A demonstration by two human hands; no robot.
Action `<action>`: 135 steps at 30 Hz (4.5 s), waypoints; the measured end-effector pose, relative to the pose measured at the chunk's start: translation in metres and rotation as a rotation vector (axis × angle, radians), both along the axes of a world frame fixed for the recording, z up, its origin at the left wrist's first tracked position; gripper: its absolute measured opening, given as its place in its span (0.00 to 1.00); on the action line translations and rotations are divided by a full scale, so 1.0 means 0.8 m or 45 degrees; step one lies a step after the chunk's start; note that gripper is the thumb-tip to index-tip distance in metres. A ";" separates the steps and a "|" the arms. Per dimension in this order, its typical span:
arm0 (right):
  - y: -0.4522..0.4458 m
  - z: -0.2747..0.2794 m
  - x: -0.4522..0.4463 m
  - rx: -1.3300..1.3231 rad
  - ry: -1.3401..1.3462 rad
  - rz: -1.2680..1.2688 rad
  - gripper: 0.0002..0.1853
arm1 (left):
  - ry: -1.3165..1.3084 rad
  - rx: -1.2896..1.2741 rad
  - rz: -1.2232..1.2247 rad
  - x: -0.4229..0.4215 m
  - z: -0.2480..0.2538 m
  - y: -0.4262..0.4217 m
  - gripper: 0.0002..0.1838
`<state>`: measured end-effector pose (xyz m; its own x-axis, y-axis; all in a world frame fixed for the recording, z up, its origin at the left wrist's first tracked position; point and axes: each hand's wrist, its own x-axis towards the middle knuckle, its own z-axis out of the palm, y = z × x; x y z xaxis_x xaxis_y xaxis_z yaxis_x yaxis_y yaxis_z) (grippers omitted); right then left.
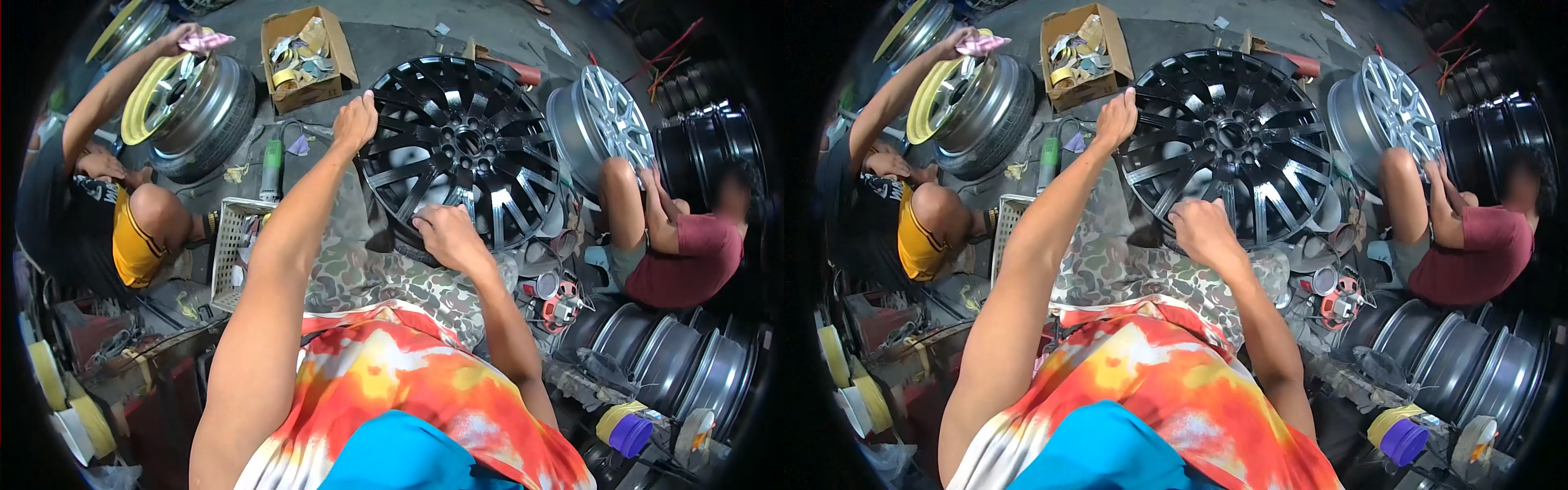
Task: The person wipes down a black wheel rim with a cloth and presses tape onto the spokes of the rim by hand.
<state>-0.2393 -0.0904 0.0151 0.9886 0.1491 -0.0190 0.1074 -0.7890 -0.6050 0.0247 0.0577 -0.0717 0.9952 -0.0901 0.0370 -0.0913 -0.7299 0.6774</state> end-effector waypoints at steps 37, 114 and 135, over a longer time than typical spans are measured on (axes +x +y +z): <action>0.026 0.044 -0.008 0.208 0.151 -0.440 0.13 | -0.039 -0.088 -0.071 0.000 -0.004 0.002 0.34; -0.089 0.028 0.049 -0.547 -0.039 0.422 0.13 | 0.057 -0.151 0.000 -0.006 -0.001 0.000 0.34; -0.025 -0.020 -0.051 -0.203 -0.321 0.123 0.18 | 0.011 -0.043 -0.058 0.001 -0.005 0.002 0.35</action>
<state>-0.2797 -0.1104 -0.0011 0.9467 0.2573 0.1940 0.3171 -0.8507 -0.4192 0.0257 0.0592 -0.0759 0.9905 -0.1341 0.0320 -0.1177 -0.7020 0.7023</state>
